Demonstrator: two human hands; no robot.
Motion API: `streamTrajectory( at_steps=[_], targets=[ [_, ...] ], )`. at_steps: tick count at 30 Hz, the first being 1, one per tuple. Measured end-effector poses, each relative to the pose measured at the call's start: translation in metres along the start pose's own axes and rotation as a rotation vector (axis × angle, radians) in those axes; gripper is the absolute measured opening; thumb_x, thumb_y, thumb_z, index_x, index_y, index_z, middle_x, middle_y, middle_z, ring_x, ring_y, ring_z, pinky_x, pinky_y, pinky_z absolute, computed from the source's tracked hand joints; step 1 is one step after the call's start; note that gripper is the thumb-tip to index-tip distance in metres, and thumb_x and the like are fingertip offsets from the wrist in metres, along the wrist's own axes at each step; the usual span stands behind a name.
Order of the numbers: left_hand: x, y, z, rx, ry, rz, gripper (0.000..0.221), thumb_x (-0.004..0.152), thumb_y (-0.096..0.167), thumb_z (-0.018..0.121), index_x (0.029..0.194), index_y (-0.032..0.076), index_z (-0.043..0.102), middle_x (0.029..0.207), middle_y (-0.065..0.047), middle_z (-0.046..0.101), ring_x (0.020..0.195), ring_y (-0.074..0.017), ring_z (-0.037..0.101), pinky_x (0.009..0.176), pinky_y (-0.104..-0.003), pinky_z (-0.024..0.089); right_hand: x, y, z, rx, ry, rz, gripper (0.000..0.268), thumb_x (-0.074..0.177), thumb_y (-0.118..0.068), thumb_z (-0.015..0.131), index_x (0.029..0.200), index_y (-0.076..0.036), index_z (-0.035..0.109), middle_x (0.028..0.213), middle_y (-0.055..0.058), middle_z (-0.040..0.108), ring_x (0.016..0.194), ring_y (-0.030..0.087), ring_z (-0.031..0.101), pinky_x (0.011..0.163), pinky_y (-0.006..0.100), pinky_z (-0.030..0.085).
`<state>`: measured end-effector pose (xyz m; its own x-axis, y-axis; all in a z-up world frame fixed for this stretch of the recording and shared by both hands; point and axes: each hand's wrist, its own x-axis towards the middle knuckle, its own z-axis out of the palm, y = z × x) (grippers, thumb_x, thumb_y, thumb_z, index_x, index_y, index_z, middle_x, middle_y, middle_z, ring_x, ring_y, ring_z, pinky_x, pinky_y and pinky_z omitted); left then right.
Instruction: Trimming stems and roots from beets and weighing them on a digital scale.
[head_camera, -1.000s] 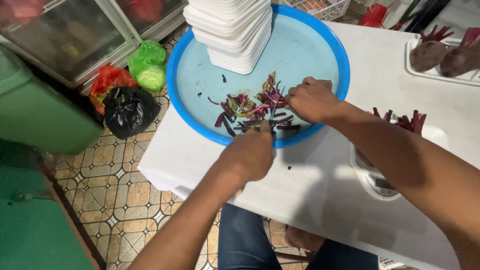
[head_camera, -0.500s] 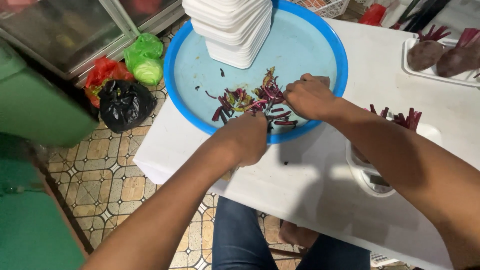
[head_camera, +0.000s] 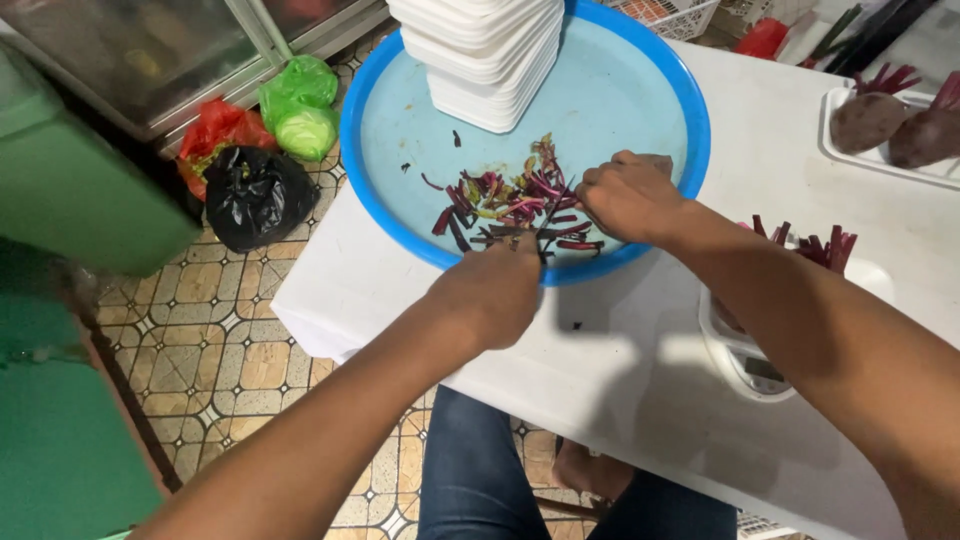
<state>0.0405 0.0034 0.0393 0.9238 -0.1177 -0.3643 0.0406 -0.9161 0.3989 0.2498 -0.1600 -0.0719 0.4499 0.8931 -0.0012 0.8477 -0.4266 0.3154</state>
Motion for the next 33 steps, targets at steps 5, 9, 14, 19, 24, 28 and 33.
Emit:
streamTrajectory(
  at_steps=[5,9,14,19,24,28,33],
  targets=[
    [-0.013,-0.003,-0.007,-0.009,-0.011,0.023,0.042,0.095,0.001,0.044,0.134,-0.012,0.051,0.109,-0.034,0.068,0.094,-0.0549,0.071,0.073,-0.061,0.062,-0.005,-0.004,-0.004,0.020,0.008,-0.011,0.034,0.106,-0.030,0.054,0.084,-0.010,0.071,0.085,0.007,0.072,0.084,0.026,0.072,0.094,0.039,0.047],
    [-0.034,0.004,-0.033,-0.064,-0.054,-0.034,0.041,0.093,0.001,0.043,0.130,-0.012,0.056,0.100,-0.034,0.071,0.085,-0.0543,0.073,0.064,-0.057,0.063,0.001,0.004,-0.012,-0.016,0.005,-0.001,0.035,0.107,-0.030,0.053,0.082,-0.011,0.070,0.085,0.007,0.073,0.082,0.025,0.072,0.095,0.038,0.048],
    [-0.039,-0.005,-0.028,0.044,-0.099,-0.008,0.050,0.094,0.001,0.040,0.143,-0.009,0.044,0.108,-0.035,0.068,0.093,-0.0538,0.072,0.069,-0.059,0.063,-0.005,-0.003,-0.026,-0.008,-0.046,0.023,0.035,0.108,-0.031,0.052,0.086,-0.012,0.072,0.089,0.007,0.074,0.086,0.024,0.073,0.097,0.037,0.047],
    [-0.050,-0.003,-0.032,0.054,-0.162,-0.030,0.055,0.094,0.000,0.040,0.148,-0.012,0.038,0.098,-0.038,0.069,0.078,-0.0477,0.075,0.057,-0.052,0.063,-0.019,-0.013,-0.068,0.065,-0.078,0.087,0.028,0.105,-0.029,0.055,0.095,-0.011,0.074,0.091,0.008,0.073,0.088,0.026,0.074,0.084,0.036,0.055],
    [-0.041,-0.008,-0.028,0.067,-0.161,0.009,0.052,0.095,0.000,0.041,0.146,-0.013,0.042,0.092,-0.036,0.070,0.073,-0.0470,0.075,0.052,-0.051,0.062,-0.013,0.005,-0.042,0.170,-0.083,0.080,0.031,0.108,-0.028,0.052,0.100,-0.009,0.076,0.094,0.009,0.075,0.091,0.028,0.075,0.084,0.039,0.057],
    [-0.056,-0.009,-0.036,-0.009,-0.098,-0.032,0.054,0.098,0.009,0.043,0.149,-0.005,0.043,0.101,-0.038,0.070,0.080,-0.0513,0.075,0.058,-0.054,0.064,-0.012,0.022,-0.036,0.404,-0.072,0.118,0.032,0.108,-0.022,0.050,0.108,-0.001,0.074,0.098,0.019,0.075,0.095,0.040,0.073,0.085,0.049,0.056],
    [-0.065,0.000,-0.053,-0.078,-0.009,-0.107,0.055,0.101,0.013,0.039,0.153,-0.005,0.037,0.118,-0.042,0.064,0.099,-0.0546,0.071,0.074,-0.060,0.063,-0.011,0.029,-0.036,0.547,-0.080,0.175,0.032,0.107,-0.025,0.052,0.104,-0.001,0.073,0.098,0.021,0.074,0.097,0.043,0.071,0.090,0.051,0.054]
  ],
)
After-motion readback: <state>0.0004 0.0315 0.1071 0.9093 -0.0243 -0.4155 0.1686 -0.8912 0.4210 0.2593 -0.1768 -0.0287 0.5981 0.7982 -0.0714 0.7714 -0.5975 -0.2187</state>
